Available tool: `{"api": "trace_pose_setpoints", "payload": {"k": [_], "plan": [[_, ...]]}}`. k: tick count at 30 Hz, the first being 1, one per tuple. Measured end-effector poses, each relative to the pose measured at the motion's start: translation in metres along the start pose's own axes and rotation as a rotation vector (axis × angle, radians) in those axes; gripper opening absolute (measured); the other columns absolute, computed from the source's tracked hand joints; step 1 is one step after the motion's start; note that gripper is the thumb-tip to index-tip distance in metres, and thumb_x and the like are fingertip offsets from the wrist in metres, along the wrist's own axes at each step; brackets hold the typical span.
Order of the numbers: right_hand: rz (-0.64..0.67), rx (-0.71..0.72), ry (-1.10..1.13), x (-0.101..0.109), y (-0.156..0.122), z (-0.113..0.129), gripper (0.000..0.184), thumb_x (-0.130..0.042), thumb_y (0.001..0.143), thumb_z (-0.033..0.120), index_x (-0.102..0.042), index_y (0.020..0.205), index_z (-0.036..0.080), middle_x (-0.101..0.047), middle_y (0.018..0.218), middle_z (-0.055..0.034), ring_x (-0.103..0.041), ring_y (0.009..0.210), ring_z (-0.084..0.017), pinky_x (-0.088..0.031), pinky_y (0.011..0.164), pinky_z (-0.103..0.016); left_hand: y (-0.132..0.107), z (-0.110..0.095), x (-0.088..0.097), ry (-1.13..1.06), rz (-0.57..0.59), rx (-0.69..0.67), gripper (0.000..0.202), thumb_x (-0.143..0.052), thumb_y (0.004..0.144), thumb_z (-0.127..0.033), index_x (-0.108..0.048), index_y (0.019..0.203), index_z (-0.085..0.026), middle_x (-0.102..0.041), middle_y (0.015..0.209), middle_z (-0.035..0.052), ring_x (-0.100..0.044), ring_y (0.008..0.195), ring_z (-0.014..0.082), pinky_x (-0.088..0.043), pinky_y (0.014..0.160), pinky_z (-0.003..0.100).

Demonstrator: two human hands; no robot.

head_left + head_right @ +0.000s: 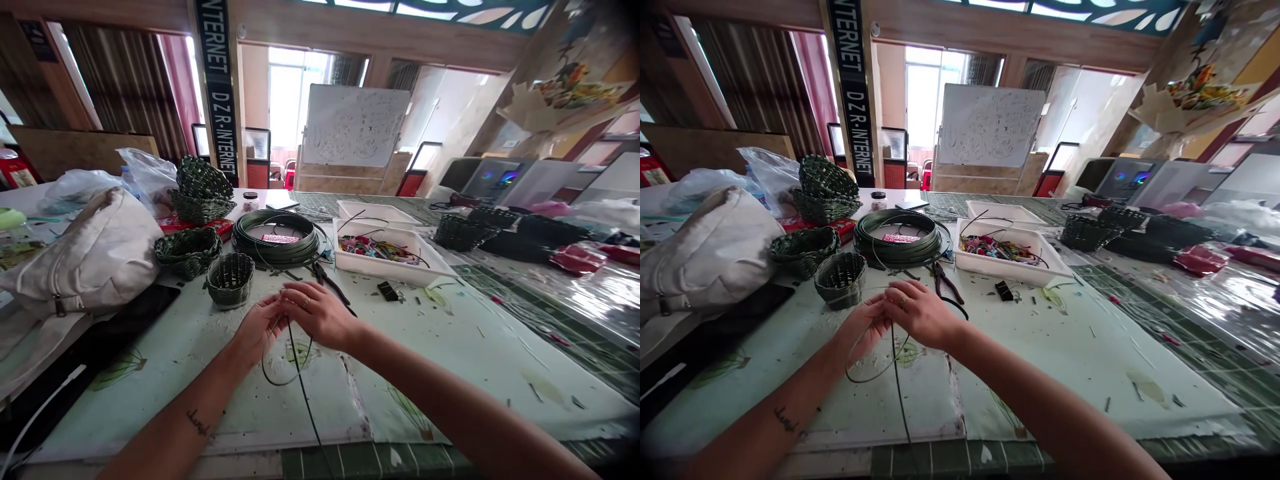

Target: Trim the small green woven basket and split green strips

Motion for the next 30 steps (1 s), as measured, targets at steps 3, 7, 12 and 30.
{"api": "trace_pose_setpoints", "payload": {"k": [3, 7, 12, 30], "plan": [[-0.058, -0.108, -0.098, 0.008, -0.001, -0.042, 0.028, -0.038, 0.098, 0.017, -0.065, 0.106, 0.016, -0.065, 0.118, -0.0119, -0.047, 0.124, -0.027, -0.036, 0.105, -0.046, 0.0, -0.003, 0.0, 0.004, -0.045, -0.007, 0.005, -0.066, 0.079, -0.009, -0.071, 0.078, -0.011, -0.071, 0.085, 0.0078, -0.065, 0.072, 0.0104, -0.053, 0.068, 0.017], [0.029, -0.406, -0.302, 0.025, -0.013, -0.118, 0.026, -0.043, 0.096, 0.016, -0.066, 0.108, 0.017, -0.065, 0.119, -0.0121, -0.047, 0.125, -0.027, -0.034, 0.104, -0.047, 0.0, -0.008, 0.002, 0.03, -0.084, -0.012, 0.007, -0.071, 0.075, -0.011, -0.072, 0.082, -0.01, -0.068, 0.075, 0.0055, -0.062, 0.063, 0.0075, -0.052, 0.06, 0.016], [0.176, -0.519, -0.302, 0.033, -0.038, -0.164, 0.057, -0.071, 0.068, 0.006, -0.059, 0.124, 0.014, -0.054, 0.134, -0.0167, -0.042, 0.129, -0.032, -0.034, 0.105, -0.046, 0.0, -0.007, 0.004, 0.064, -0.059, 0.013, 0.017, -0.078, 0.069, -0.017, -0.073, 0.084, -0.01, -0.06, 0.061, 0.0005, -0.056, 0.053, 0.0056, -0.047, 0.05, 0.015], [-0.046, -0.335, 0.508, 0.003, -0.029, 0.039, 0.028, -0.046, 0.097, 0.026, -0.06, 0.119, 0.019, -0.07, 0.103, -0.0112, -0.065, 0.089, -0.021, -0.05, 0.077, -0.031, 0.002, -0.012, -0.002, 0.13, 0.002, -0.107, 0.016, -0.078, 0.068, -0.017, -0.065, 0.077, -0.012, -0.061, 0.065, 0.0, -0.056, 0.055, 0.0063, -0.046, 0.053, 0.015]]}}
Point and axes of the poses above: each hand's wrist, its own y-axis towards the middle knuckle, its own x-axis out of the back of the hand, z = x × y, the point moved 3 cm from there along y, towards the middle knuckle
